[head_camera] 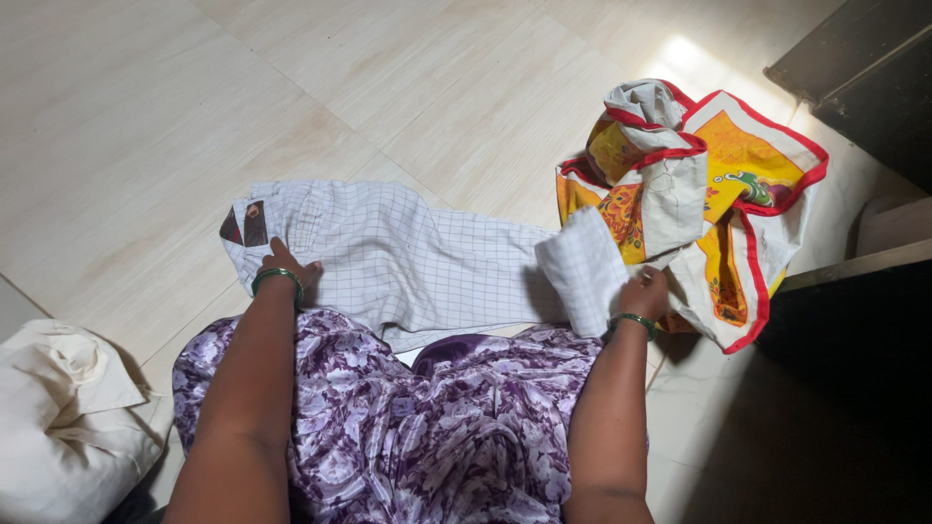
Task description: The person sits on the floor and folds a pair of white checkered trousers by hand. They smooth the fabric, fold the legs together, and then fold the garment into a compact rectangle before placing it into a yellow and white tote bag.
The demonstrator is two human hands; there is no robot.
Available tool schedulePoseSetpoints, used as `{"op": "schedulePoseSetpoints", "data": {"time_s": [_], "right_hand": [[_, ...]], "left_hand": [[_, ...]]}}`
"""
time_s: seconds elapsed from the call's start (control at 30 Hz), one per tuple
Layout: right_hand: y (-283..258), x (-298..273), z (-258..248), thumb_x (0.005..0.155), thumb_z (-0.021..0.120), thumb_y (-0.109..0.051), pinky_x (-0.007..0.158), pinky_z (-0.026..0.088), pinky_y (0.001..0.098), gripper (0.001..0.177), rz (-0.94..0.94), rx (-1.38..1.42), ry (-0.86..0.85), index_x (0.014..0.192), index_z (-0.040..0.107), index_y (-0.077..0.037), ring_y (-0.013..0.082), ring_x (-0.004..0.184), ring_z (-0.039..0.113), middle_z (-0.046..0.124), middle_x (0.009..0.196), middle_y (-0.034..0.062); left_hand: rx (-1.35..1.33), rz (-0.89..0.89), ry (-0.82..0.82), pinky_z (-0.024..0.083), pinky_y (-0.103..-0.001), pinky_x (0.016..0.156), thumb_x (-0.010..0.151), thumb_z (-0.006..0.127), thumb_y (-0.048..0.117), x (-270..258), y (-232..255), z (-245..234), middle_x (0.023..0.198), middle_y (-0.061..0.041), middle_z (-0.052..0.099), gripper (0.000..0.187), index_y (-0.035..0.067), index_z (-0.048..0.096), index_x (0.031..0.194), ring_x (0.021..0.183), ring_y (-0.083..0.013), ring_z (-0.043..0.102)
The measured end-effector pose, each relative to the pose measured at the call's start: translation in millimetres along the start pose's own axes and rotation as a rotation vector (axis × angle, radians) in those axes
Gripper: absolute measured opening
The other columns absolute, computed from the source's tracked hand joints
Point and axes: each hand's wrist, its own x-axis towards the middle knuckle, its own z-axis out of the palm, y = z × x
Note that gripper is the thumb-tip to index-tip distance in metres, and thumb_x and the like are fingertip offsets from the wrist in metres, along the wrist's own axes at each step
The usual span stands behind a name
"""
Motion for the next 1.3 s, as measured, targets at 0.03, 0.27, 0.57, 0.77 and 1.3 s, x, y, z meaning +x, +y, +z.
{"op": "schedulePoseSetpoints", "data": {"time_s": [0.03, 0.27, 0.57, 0.77, 1.3], "right_hand": [[1.2, 1.2, -0.5, 0.083, 0.07, -0.003, 0.088, 0.056, 0.0362, 0.03, 0.038, -0.078, -0.022, 0.113, 0.071, 0.001, 0.0298, 0.096, 0.072, 0.075, 0.107, 0.0205], [-54.5, -42.9, 40.1, 0.09, 0.076, -0.03, 0.104, 0.051, 0.0523, 0.038, -0.201, -0.598, -0.27, 0.118, 0.072, -0.005, 0.046, 0.119, 0.062, 0.065, 0.124, 0.0291], [-80.7, -96.9, 101.6, 0.068, 0.086, -0.066, 0.117, 0.039, 0.0499, 0.135, -0.087, -1.042, -1.206, 0.165, 0.006, -0.016, 0.0541, 0.146, 0.032, 0.019, 0.158, 0.0431], [-129.1, -122.9, 92.9, 0.08, 0.081, -0.037, 0.108, 0.05, 0.052, 0.121, 0.015, -1.243, -1.158, 0.167, -0.003, -0.027, 0.0523, 0.147, 0.033, 0.006, 0.162, 0.0405], [-39.9, -92.2, 130.3, 0.091, 0.055, -0.01, 0.095, 0.053, 0.0527, 0.059, -0.311, -0.718, -0.842, 0.148, 0.049, -0.022, 0.0429, 0.108, 0.069, 0.072, 0.11, 0.0259]], "left_hand": [[-0.011, -0.01, 0.001, 0.048, -0.054, 0.107, 0.08, 0.082, 0.054, -2.4, 2.1, -2.3, 0.151, -0.033, 0.043, 0.121, 0.008, 0.008, 0.163, 0.133, -0.0471, 0.053], [0.107, -0.074, -0.014, 0.051, -0.053, 0.104, 0.086, 0.079, 0.045, 12.0, 12.2, -0.6, 0.133, -0.024, 0.066, 0.089, 0.006, 0.034, 0.152, 0.125, -0.0373, 0.065], [0.006, 0.013, 0.026, 0.054, -0.05, 0.098, 0.093, 0.071, 0.049, 28.9, -0.4, 0.0, 0.127, -0.032, 0.068, 0.078, -0.001, 0.044, 0.146, 0.117, -0.0426, 0.068], [0.146, -0.109, -0.025, 0.055, -0.051, 0.094, 0.09, 0.069, 0.059, -0.6, 20.8, -14.9, 0.133, -0.024, 0.066, 0.088, 0.003, 0.04, 0.15, 0.122, -0.0363, 0.066], [0.195, -0.022, -0.004, 0.054, -0.048, 0.099, 0.091, 0.075, 0.046, 27.2, 14.9, -8.9, 0.135, -0.019, 0.067, 0.056, 0.009, 0.066, 0.132, 0.126, -0.0345, 0.064]]}}
